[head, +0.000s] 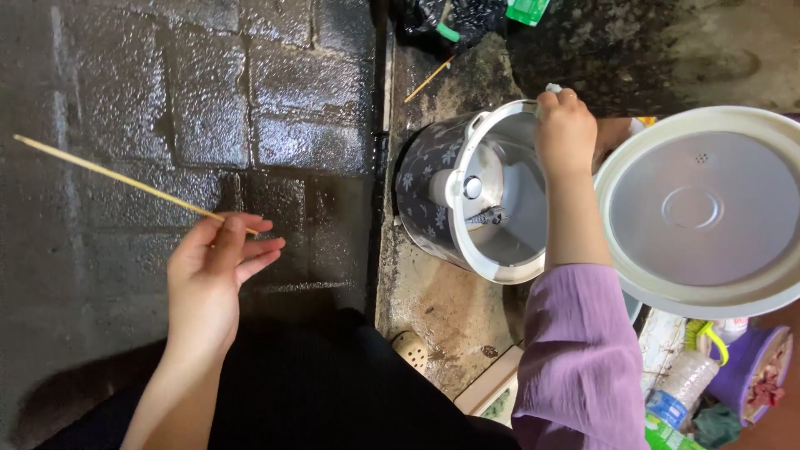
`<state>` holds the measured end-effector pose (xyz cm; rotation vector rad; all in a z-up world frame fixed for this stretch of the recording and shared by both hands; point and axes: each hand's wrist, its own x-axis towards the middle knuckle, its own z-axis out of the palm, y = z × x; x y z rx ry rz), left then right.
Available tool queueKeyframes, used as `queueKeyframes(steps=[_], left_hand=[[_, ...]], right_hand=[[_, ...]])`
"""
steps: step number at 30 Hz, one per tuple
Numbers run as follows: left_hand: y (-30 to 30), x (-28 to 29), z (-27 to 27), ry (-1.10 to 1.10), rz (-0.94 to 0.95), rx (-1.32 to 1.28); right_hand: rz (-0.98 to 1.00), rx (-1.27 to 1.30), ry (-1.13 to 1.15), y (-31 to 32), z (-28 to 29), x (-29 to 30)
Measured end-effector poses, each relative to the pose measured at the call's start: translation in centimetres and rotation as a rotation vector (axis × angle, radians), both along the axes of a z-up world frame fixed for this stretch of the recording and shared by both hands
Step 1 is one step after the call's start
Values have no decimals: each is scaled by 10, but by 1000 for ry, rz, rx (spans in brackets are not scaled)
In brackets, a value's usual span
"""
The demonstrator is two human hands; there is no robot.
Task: Cleaning the interior and exterior of a rice cooker using a sponge and a wooden stick to reach crevices.
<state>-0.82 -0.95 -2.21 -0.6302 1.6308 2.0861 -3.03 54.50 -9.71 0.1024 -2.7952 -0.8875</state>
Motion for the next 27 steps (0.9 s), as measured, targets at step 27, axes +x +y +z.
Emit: queueKeyframes(steps=[27], left_hand=[[7, 4, 12, 41, -22, 9]], right_hand=[[103, -593, -90, -117, 35, 18]])
